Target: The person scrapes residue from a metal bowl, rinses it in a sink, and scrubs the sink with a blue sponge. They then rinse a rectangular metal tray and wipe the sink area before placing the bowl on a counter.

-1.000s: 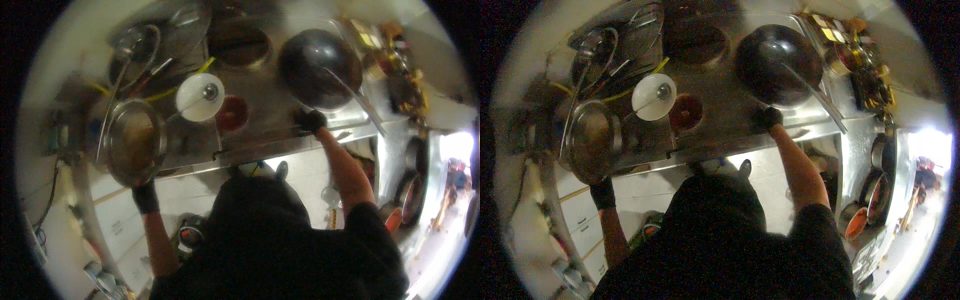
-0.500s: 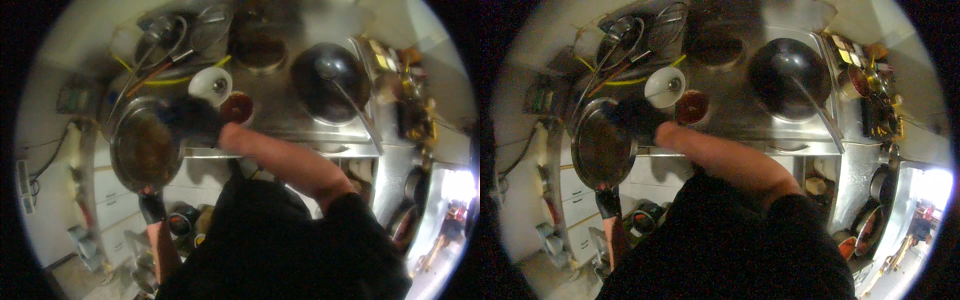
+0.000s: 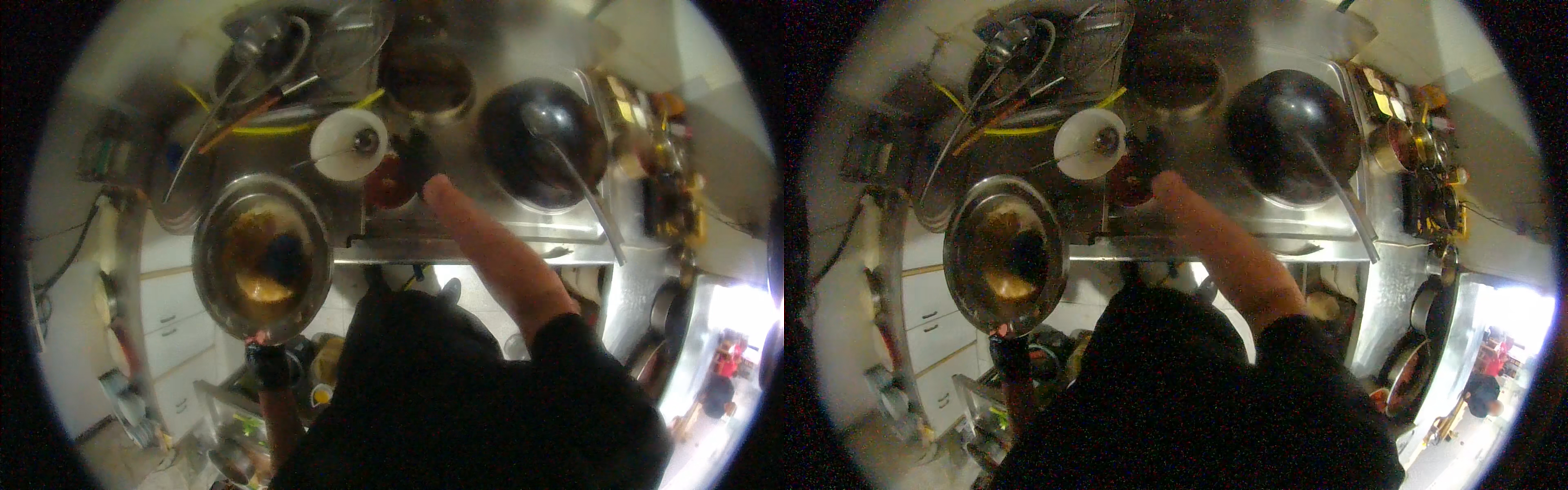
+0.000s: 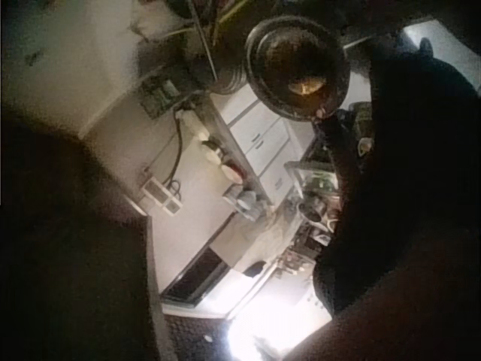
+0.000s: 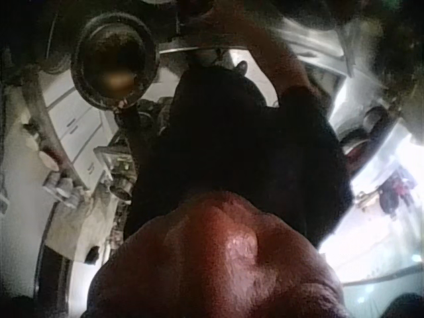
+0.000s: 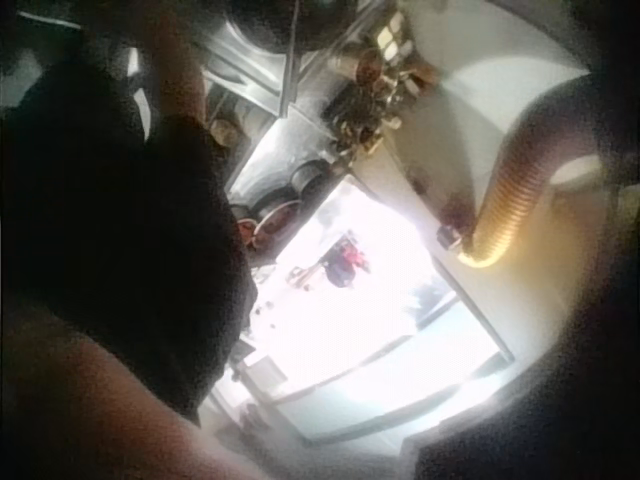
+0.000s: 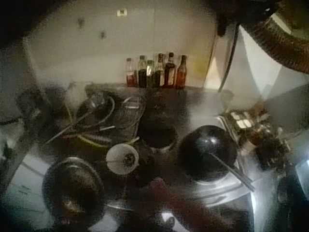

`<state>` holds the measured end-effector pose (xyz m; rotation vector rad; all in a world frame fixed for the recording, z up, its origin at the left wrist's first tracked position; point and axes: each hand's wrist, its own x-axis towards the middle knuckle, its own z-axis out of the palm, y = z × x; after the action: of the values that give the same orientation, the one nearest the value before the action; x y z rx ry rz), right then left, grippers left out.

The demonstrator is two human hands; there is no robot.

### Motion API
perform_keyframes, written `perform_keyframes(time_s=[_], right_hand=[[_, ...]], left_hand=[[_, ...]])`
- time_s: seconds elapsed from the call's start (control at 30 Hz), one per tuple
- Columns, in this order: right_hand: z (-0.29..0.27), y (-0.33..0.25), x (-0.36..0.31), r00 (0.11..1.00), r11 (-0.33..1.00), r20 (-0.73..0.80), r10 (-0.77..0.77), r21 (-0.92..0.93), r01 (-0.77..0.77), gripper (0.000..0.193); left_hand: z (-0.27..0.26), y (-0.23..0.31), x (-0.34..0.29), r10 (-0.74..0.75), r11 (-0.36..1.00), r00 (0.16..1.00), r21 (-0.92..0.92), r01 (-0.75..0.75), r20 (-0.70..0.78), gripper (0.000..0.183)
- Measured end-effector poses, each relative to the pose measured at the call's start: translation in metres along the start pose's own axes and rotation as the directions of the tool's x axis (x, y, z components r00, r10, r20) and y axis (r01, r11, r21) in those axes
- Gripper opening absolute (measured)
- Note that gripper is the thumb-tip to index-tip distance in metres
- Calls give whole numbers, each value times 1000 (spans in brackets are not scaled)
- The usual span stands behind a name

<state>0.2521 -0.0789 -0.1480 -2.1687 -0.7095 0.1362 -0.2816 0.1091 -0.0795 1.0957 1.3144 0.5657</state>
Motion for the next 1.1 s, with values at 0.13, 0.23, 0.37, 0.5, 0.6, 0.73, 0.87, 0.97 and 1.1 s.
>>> perform_keyframes(time_s=[0.13, 0.23, 0.37, 0.5, 0.6, 0.73, 0.87, 0.97, 1.1], right_hand=[[54, 61, -2, 973, 974, 101, -208, -69, 216, 39], [77, 45, -6, 930, 955, 350, 109, 222, -196, 40], [63, 16, -7, 752, 941, 656, 63, 212, -264, 41], [25, 34, -9, 829, 843, 530, 177, 353, -406, 43], [-14, 70, -17, 872, 694, 338, 353, 531, -487, 45], [-64, 133, -47, 778, 452, 248, 578, 696, -558, 47], [-74, 190, -75, 586, 65, 261, 767, 878, -475, 65], [-65, 220, -89, 557, -16, 297, 776, 892, -453, 63], [-70, 209, -99, 691, 315, 302, 657, 723, -615, 55]], left_hand=[[-12, 6, 3, -15, 958, 965, -274, 89, 261, 14], [-39, -5, 15, 263, 734, 935, 579, -354, 238, 17], [-62, -25, 27, 428, 457, 865, 763, -458, 263, 21], [-54, -23, 11, 100, 988, 989, -127, -86, 111, 27], [-32, -1, -7, 304, 826, 948, 469, -313, 97, 36], [7, 15, -21, 39, 994, 996, -96, -46, -76, 43], [22, 21, -22, 44, 997, 990, -62, -53, -137, 43], [11, 21, -20, 8, 994, 997, -110, -17, -77, 38], [-22, 8, -9, -97, 876, 984, -457, 154, 147, 29]])
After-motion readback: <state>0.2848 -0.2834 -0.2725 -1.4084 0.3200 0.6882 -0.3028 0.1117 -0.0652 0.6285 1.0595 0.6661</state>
